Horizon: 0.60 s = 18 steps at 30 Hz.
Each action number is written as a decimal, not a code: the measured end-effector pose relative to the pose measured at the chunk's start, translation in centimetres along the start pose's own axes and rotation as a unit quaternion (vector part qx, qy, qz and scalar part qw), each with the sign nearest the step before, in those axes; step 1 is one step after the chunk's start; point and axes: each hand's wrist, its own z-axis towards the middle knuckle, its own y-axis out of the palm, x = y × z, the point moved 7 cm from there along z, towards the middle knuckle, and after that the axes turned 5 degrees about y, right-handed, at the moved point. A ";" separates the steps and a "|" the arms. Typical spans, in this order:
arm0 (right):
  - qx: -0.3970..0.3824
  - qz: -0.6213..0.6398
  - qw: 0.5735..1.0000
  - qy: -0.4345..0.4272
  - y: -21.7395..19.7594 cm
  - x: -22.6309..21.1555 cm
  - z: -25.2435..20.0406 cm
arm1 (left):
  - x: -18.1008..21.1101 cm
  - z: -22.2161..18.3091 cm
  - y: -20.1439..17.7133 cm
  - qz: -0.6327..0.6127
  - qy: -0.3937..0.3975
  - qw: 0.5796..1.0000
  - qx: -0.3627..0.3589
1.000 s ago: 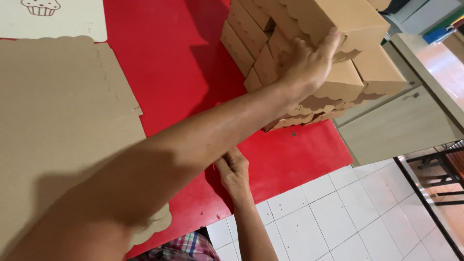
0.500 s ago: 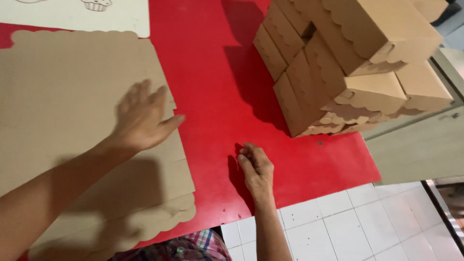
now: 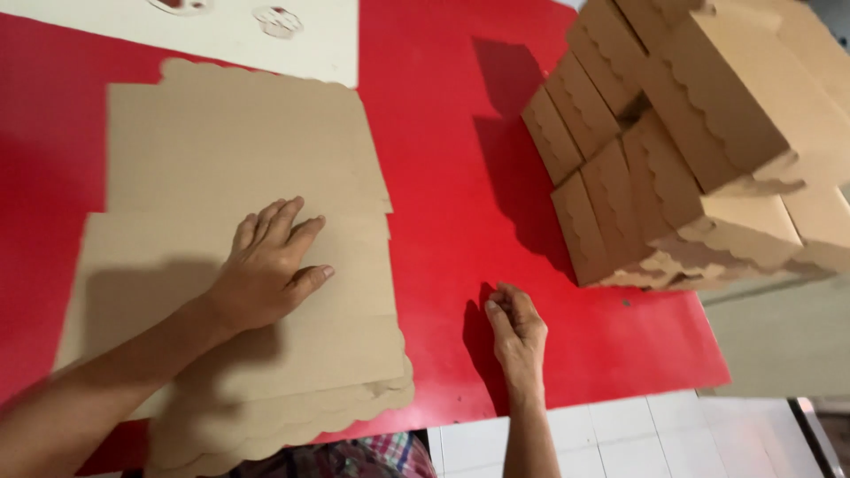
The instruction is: Folding and assembling cardboard boxes from flat sheets by tucking in tabs.
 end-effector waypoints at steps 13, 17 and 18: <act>-0.254 -0.325 0.905 -0.106 18.0 -6.2 8.9 | -23.8 -4.6 -4.9 0.040 -0.174 0.959 0.219; -0.175 -0.379 0.896 -0.152 22.0 -6.7 11.1 | -21.8 -4.7 -6.2 -0.039 -0.148 0.953 0.260; -0.128 -0.386 0.898 -0.166 22.6 -6.9 11.3 | -21.3 -5.0 -6.5 -0.074 -0.167 0.950 0.252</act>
